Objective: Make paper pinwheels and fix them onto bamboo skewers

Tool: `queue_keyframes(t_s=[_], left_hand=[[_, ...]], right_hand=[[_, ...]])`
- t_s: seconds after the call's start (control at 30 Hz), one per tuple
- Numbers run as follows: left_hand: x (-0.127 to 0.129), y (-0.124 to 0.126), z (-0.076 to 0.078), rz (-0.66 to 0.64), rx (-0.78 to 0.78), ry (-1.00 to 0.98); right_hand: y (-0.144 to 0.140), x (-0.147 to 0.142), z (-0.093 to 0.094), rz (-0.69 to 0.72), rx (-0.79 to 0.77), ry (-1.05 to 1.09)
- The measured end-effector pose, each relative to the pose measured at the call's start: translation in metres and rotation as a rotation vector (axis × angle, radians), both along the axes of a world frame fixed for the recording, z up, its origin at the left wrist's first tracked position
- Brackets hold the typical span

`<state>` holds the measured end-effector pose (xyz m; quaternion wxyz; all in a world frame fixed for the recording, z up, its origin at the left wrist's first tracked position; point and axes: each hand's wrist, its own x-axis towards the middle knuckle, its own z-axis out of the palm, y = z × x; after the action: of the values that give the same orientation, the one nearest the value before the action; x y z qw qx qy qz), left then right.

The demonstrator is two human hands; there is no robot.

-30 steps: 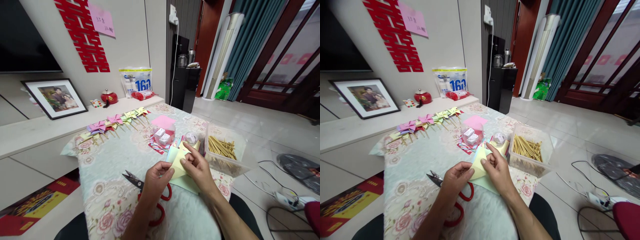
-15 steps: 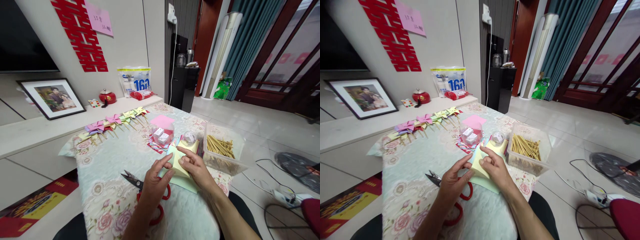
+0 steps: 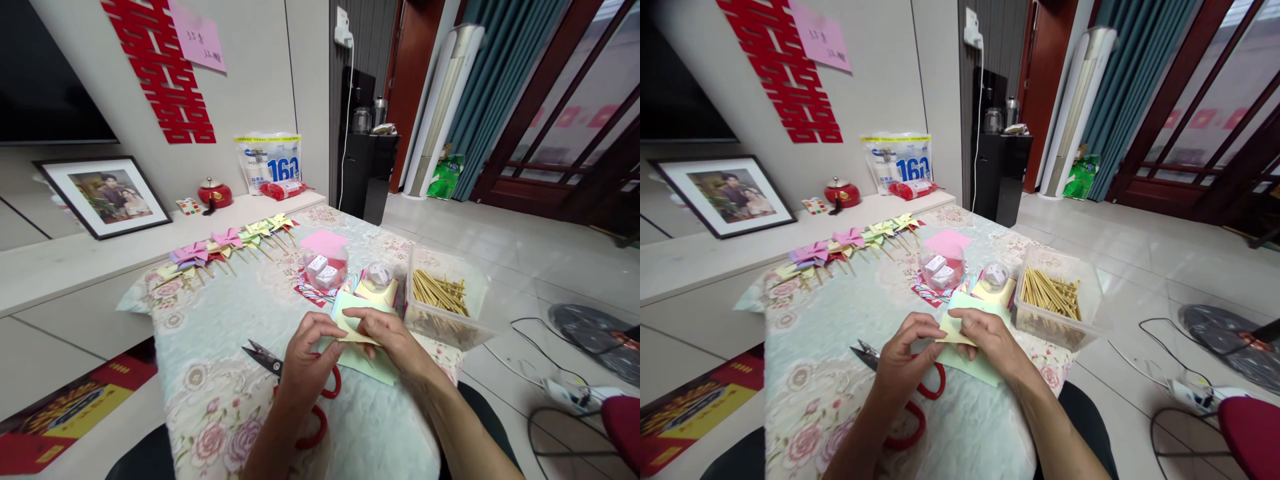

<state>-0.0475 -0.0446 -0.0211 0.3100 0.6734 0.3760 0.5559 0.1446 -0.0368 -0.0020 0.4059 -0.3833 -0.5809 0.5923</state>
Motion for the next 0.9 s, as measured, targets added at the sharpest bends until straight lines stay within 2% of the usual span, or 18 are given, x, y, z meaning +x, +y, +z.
queue_keyframes(t_s=[0.07,0.13,0.23,0.33,0.53,0.67,0.9], left_hand=[[-0.001,0.001,0.001,0.062,-0.077,-0.055],[-0.001,0.001,0.001,0.097,-0.19,-0.139],[0.002,0.0,0.003,0.044,-0.409,-0.335],[0.008,-0.001,0.002,-0.018,-0.57,-0.487],[0.013,-0.005,0.004,-0.085,-0.709,-0.503],[0.011,-0.009,0.011,-0.157,-0.737,-0.492],[0.01,-0.013,0.017,-0.255,-0.838,-0.605]], right_hand=[[0.0,0.005,0.0,-0.019,0.079,-0.042],[-0.001,0.009,0.001,-0.094,0.187,-0.096],[-0.003,0.01,0.005,-0.221,0.367,-0.177],[-0.005,0.003,0.009,-0.226,0.45,-0.246],[-0.007,-0.013,0.004,-0.261,0.451,-0.383],[-0.008,-0.014,-0.002,-0.292,0.467,-0.368],[-0.007,-0.014,0.002,-0.193,0.527,-0.335]])
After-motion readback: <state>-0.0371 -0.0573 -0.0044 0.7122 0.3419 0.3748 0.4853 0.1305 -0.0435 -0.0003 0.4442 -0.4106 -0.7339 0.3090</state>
